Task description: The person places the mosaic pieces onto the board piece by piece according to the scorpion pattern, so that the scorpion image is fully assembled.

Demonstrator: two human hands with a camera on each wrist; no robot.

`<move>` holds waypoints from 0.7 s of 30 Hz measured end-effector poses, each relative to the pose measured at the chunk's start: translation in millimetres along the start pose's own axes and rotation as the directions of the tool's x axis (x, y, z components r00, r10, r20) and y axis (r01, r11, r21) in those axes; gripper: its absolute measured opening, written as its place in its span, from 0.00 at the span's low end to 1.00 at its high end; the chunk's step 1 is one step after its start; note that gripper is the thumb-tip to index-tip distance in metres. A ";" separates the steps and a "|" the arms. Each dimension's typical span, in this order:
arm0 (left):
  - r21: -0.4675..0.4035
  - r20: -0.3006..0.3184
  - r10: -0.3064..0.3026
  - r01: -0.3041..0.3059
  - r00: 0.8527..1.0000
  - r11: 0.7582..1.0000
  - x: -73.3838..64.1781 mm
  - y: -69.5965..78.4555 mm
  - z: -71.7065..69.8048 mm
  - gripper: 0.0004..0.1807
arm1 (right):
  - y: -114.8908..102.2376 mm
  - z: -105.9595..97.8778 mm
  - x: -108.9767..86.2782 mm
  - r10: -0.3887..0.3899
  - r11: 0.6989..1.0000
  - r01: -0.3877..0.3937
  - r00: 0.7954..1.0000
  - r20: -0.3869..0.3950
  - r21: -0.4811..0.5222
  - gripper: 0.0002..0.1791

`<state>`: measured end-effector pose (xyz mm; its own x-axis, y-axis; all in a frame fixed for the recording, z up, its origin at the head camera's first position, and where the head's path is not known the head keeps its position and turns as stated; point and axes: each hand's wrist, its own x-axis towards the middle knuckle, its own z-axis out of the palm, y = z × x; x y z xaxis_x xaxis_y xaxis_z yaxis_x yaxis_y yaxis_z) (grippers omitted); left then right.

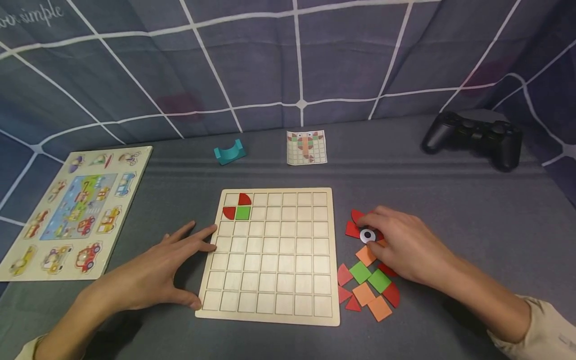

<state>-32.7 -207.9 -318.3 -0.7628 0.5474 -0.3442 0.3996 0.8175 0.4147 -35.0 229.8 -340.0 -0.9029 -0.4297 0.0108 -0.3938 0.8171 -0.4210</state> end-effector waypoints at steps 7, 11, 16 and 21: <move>-0.015 0.022 0.018 -0.018 1.000 1.000 -0.8 -1.2 -2.4 0.49 | -0.4 0.1 0.5 0.005 1.000 -0.006 1.000 -0.012 -0.005 0.20; -0.021 0.036 0.023 -0.023 0.999 1.000 -0.9 -1.9 -3.4 0.50 | 0.4 0.5 1.6 0.029 1.000 -0.029 1.000 -0.007 0.003 0.21; -0.018 0.037 0.015 -0.015 0.999 1.000 -0.2 -1.8 -2.6 0.50 | -0.1 -0.1 1.5 0.052 0.999 -0.052 0.999 -0.011 0.007 0.21; 0.007 0.018 0.003 -0.003 1.000 1.000 0.1 0.0 -0.9 0.51 | -2.3 -0.7 2.4 0.052 0.999 -0.052 0.998 -0.018 0.008 0.20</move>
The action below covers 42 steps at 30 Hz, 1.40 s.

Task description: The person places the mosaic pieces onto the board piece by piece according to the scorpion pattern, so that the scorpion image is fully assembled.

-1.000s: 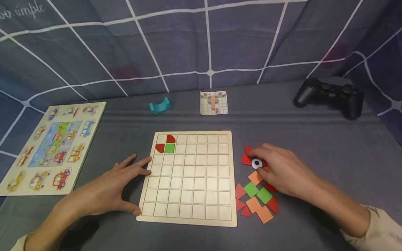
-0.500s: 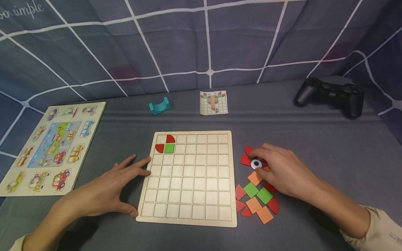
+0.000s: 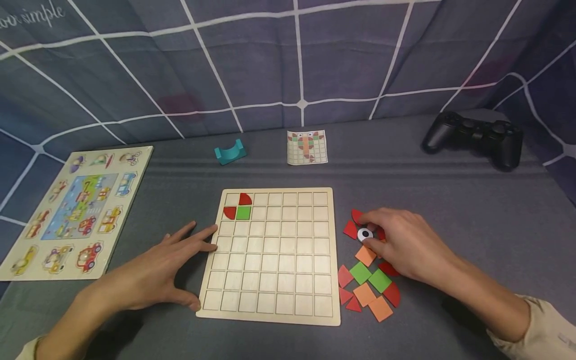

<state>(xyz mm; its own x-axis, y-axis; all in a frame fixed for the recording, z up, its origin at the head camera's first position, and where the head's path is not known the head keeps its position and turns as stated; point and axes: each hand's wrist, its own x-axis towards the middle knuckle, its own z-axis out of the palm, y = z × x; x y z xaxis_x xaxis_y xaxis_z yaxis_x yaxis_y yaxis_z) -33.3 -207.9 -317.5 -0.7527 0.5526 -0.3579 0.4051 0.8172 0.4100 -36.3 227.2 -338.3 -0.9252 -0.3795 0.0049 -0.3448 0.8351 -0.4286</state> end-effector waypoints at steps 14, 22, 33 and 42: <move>-0.002 0.021 -0.014 0.014 1.000 1.000 -1.8 0.3 -0.5 0.54 | -6.8 -1.7 1.7 0.003 1.000 -0.003 1.000 -0.015 0.004 0.20; 0.003 0.025 -0.025 0.025 0.999 1.000 -0.4 2.4 0.3 0.54 | -17.2 -2.8 8.2 -0.049 0.999 0.050 0.997 -0.052 0.019 0.17; 0.040 0.020 -0.007 0.006 1.000 0.999 0.8 8.3 4.3 0.54 | -50.8 5.2 41.8 -0.179 0.980 0.180 0.984 -0.019 0.088 0.10; 0.032 0.007 -0.029 0.028 1.000 0.999 4.4 10.7 1.2 0.63 | -75.9 18.8 98.1 -0.297 0.951 0.294 0.955 0.019 0.095 0.08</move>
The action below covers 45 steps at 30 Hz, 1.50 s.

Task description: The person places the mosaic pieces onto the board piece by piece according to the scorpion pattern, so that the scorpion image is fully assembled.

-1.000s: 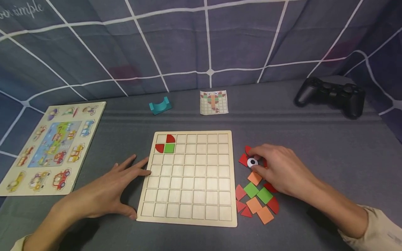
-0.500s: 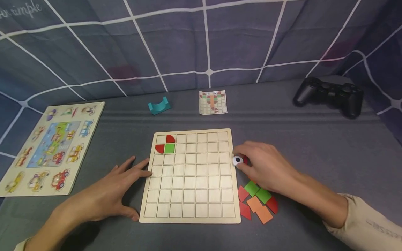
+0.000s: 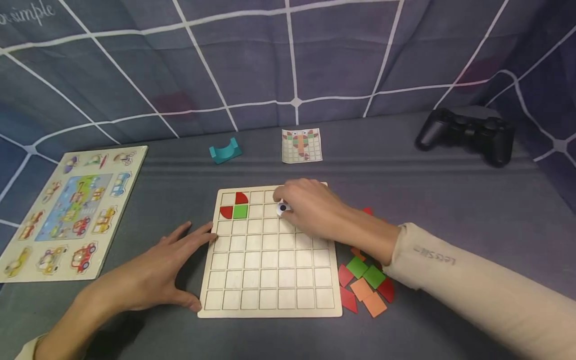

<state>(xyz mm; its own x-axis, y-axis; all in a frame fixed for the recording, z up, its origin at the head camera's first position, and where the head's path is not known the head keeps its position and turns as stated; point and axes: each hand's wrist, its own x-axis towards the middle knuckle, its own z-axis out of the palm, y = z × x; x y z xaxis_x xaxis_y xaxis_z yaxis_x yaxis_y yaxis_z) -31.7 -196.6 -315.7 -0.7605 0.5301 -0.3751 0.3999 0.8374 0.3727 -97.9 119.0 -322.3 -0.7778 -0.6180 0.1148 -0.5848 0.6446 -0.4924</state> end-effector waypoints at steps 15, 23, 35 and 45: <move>0.035 -0.024 0.007 -0.006 1.000 0.999 -0.2 0.1 -0.1 0.60 | -0.9 18.0 63.2 0.017 0.999 -0.019 0.997 0.069 0.034 0.11; 0.022 -0.023 0.000 0.000 1.000 1.000 -0.6 0.6 -0.8 0.53 | -7.2 22.8 69.6 -0.007 1.000 0.009 0.992 0.123 -0.017 0.11; 0.016 -0.024 0.008 -0.008 1.000 1.000 0.9 0.1 -1.1 0.51 | -7.8 21.9 66.9 -0.015 0.998 0.021 0.994 0.109 -0.055 0.09; 0.019 -0.018 0.007 -0.007 1.000 1.000 0.8 0.9 -1.3 0.51 | -7.7 21.5 66.2 -0.018 0.999 0.023 0.994 0.106 -0.049 0.10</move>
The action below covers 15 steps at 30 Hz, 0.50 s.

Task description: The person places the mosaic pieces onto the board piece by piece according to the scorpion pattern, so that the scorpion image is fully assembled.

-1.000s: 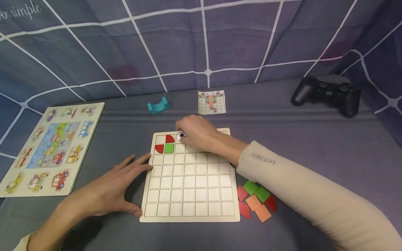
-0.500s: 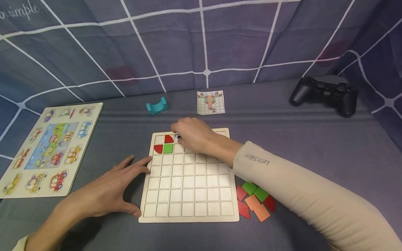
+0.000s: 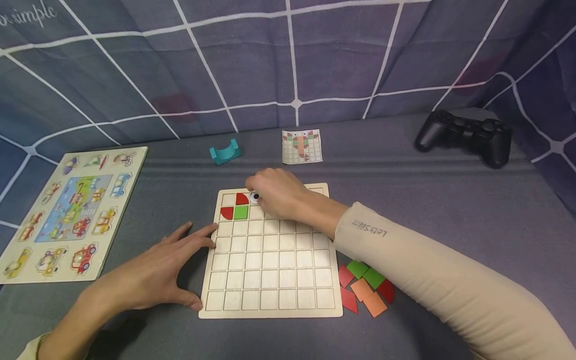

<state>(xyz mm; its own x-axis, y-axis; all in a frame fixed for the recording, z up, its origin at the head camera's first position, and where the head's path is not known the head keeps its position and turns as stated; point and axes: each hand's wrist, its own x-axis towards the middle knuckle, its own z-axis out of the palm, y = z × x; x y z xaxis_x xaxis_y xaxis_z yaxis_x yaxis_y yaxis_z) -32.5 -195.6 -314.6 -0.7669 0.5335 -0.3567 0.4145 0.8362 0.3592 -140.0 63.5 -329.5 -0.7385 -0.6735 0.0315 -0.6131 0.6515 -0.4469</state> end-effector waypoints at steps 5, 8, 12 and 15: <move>-0.001 0.002 0.001 -0.001 1.000 1.000 0.3 -0.1 -0.5 0.50 | 1.4 -2.9 -0.5 -0.003 1.000 0.002 1.000 0.022 0.013 0.11; 0.000 0.008 -0.002 0.002 1.000 1.000 0.5 -0.2 -0.5 0.50 | 2.5 -5.0 -2.4 -0.016 1.000 0.016 0.999 0.030 0.013 0.10; -0.006 0.014 -0.009 0.009 1.000 1.000 0.6 -0.3 -0.5 0.51 | 4.8 -8.5 -8.5 -0.036 0.999 0.036 0.999 0.013 0.026 0.08; -0.012 0.014 -0.003 0.003 1.000 1.000 1.0 -0.6 0.4 0.50 | 7.4 -13.0 -19.0 -0.036 0.997 0.037 0.999 -0.012 0.064 0.11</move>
<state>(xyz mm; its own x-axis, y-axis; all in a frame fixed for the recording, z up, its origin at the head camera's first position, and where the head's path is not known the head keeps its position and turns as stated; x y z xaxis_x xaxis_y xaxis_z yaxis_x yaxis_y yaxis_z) -33.3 -195.5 -315.5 -0.7614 0.5325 -0.3698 0.4061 0.8364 0.3681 -134.2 85.6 -321.8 -0.7191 -0.6924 0.0587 -0.6208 0.6022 -0.5020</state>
